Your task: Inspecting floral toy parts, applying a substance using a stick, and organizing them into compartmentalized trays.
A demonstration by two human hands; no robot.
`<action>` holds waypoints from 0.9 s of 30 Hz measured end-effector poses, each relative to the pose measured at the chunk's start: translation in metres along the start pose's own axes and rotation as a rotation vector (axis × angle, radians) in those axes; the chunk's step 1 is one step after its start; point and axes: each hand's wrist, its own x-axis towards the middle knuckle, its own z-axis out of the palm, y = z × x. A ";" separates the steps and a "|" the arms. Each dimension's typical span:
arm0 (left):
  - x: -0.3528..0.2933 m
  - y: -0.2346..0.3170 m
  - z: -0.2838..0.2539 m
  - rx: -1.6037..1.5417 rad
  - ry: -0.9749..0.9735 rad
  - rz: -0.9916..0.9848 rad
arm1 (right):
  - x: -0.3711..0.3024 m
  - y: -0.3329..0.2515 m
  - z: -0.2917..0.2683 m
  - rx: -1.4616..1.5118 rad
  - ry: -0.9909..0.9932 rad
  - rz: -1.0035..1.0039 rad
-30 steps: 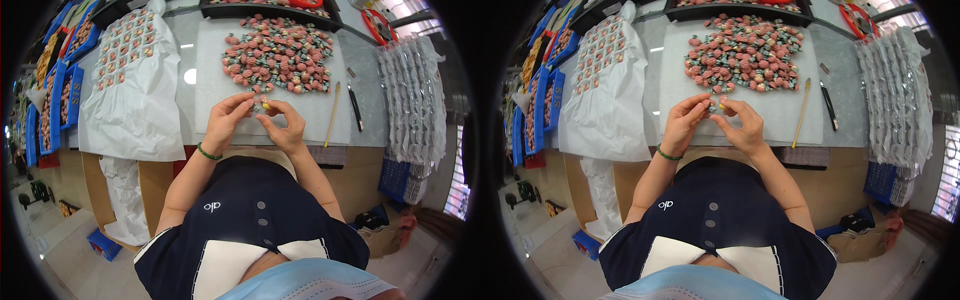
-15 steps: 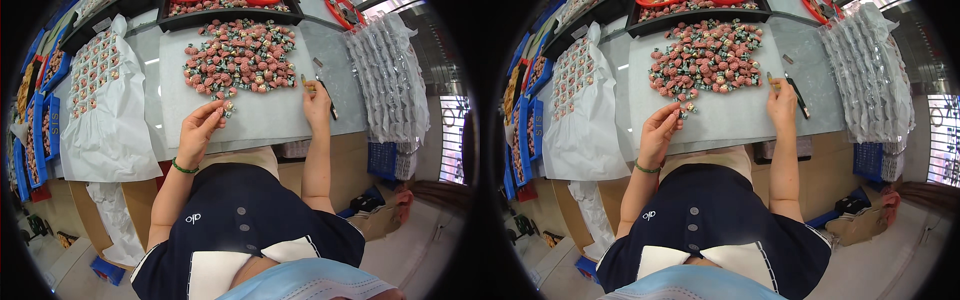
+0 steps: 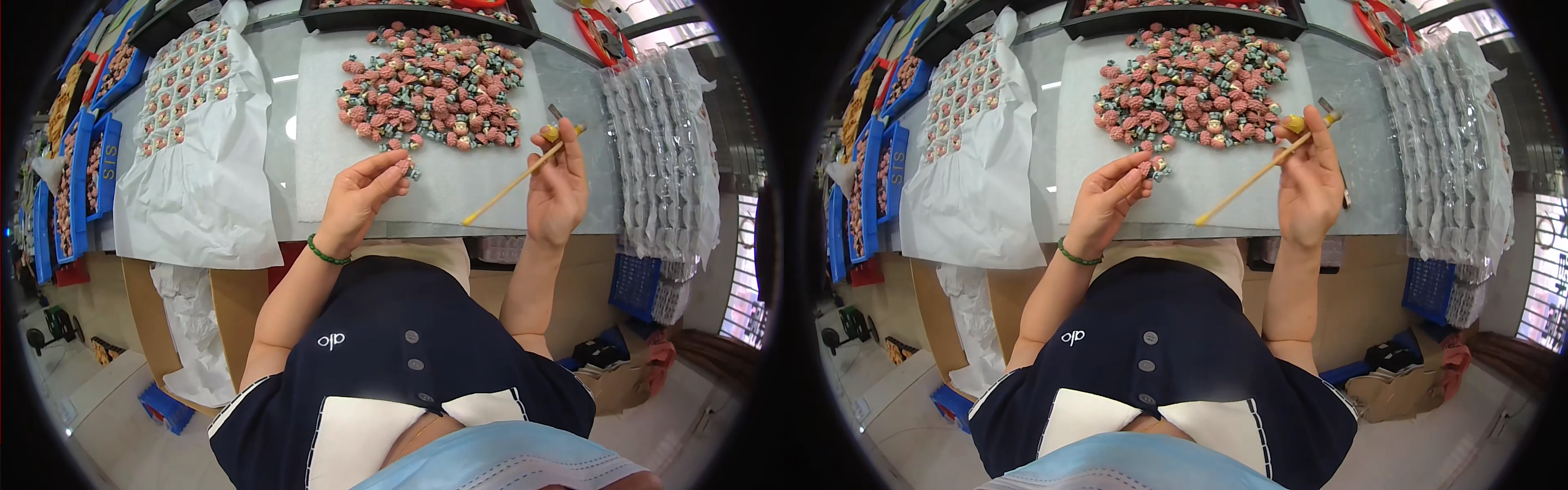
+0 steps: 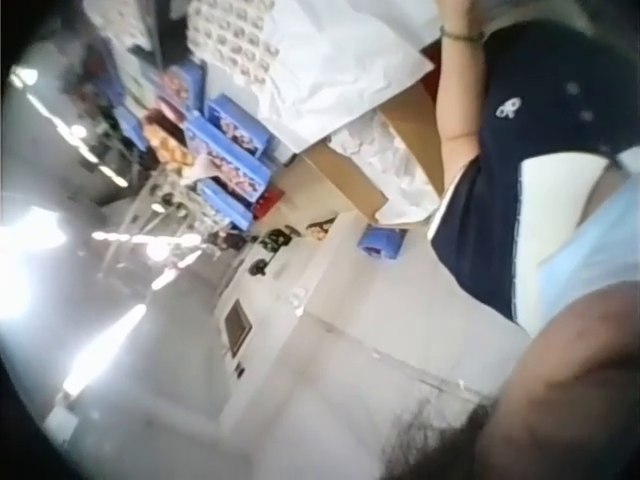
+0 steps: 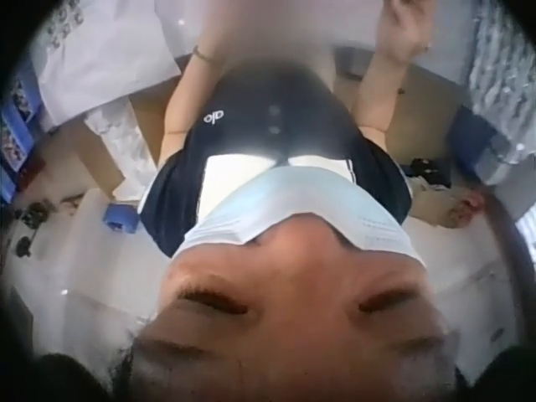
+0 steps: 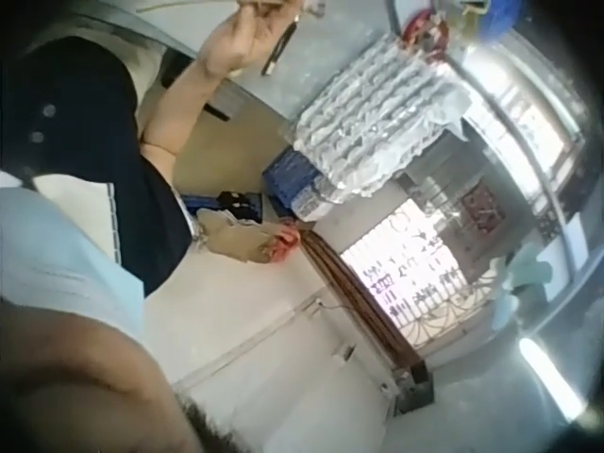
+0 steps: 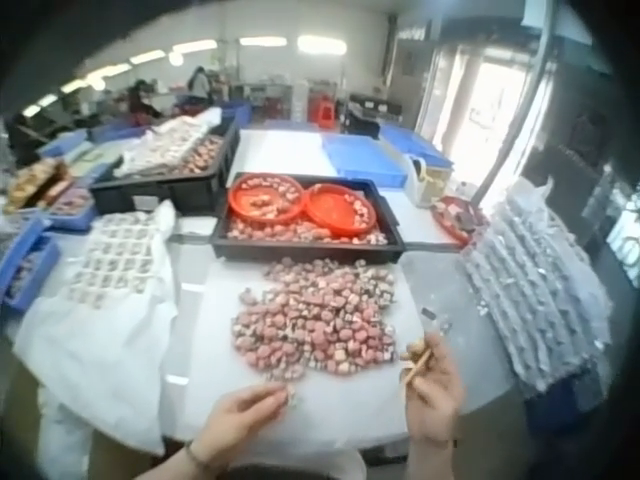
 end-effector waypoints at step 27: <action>-0.011 0.001 -0.018 0.120 -0.022 0.105 | -0.020 0.076 0.066 -0.715 -0.368 -0.299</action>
